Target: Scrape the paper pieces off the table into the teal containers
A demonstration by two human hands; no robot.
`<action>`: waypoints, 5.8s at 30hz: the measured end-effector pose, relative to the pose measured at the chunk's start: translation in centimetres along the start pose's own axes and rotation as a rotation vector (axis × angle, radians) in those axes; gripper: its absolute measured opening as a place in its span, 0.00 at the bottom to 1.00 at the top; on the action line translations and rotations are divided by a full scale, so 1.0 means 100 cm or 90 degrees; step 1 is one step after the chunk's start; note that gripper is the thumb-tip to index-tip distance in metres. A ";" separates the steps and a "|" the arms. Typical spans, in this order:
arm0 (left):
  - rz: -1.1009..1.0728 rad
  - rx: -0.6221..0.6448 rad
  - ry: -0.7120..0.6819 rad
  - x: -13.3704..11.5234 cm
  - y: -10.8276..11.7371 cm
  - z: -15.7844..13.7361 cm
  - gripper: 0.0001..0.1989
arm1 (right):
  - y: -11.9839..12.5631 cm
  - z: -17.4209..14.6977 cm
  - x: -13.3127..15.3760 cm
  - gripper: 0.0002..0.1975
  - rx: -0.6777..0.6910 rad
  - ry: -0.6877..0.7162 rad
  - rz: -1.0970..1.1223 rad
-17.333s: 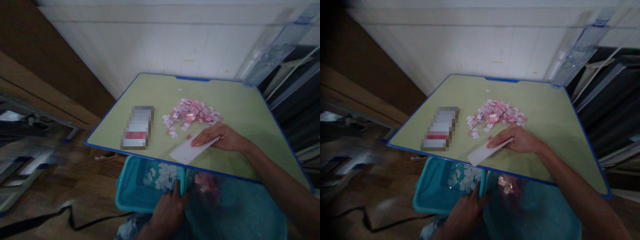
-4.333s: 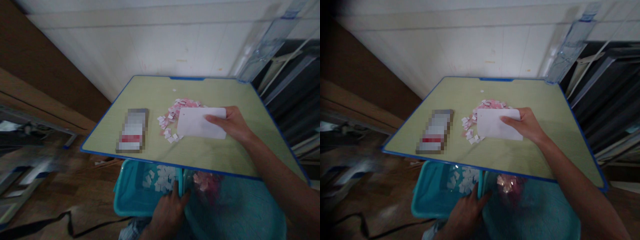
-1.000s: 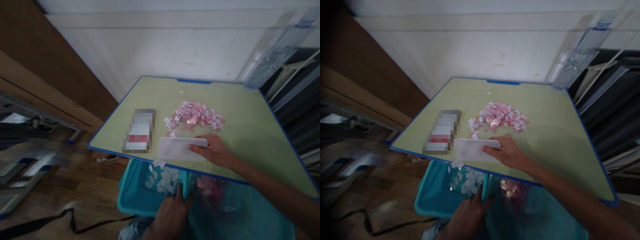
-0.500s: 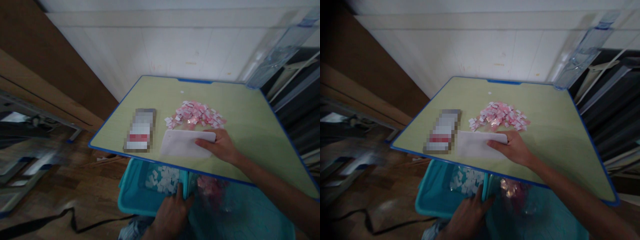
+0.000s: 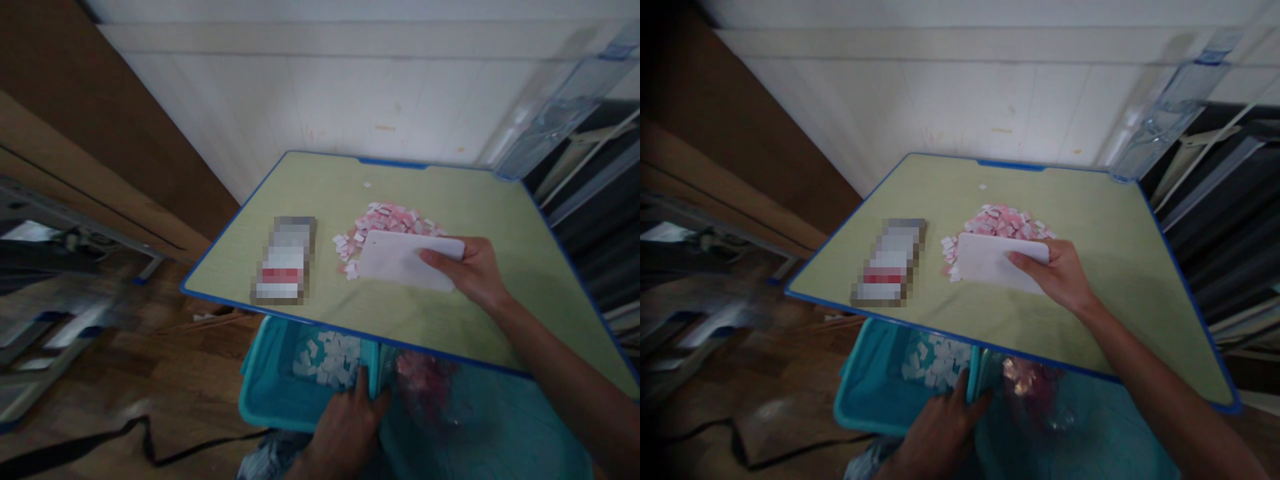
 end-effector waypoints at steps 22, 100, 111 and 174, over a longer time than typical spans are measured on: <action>0.011 -0.009 -0.013 0.000 -0.002 0.000 0.25 | -0.006 0.000 -0.008 0.14 0.055 -0.055 0.087; 0.003 0.010 -0.006 0.000 -0.001 0.000 0.25 | -0.007 -0.008 0.012 0.13 0.024 0.014 -0.033; 0.017 -0.021 -0.010 0.000 -0.001 0.000 0.25 | 0.004 -0.004 0.003 0.14 -0.034 -0.024 -0.024; 0.008 0.015 0.001 0.001 -0.002 0.002 0.25 | -0.045 -0.024 0.022 0.14 0.221 0.057 -0.012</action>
Point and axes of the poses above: each hand's wrist, its own z-axis towards the middle knuckle, its own y-axis out of the back of the hand, x = y × z, the point moved 4 cm from there along z, towards the middle knuckle, and after that the axes turned 2 degrees about y, right-handed, at the moved point
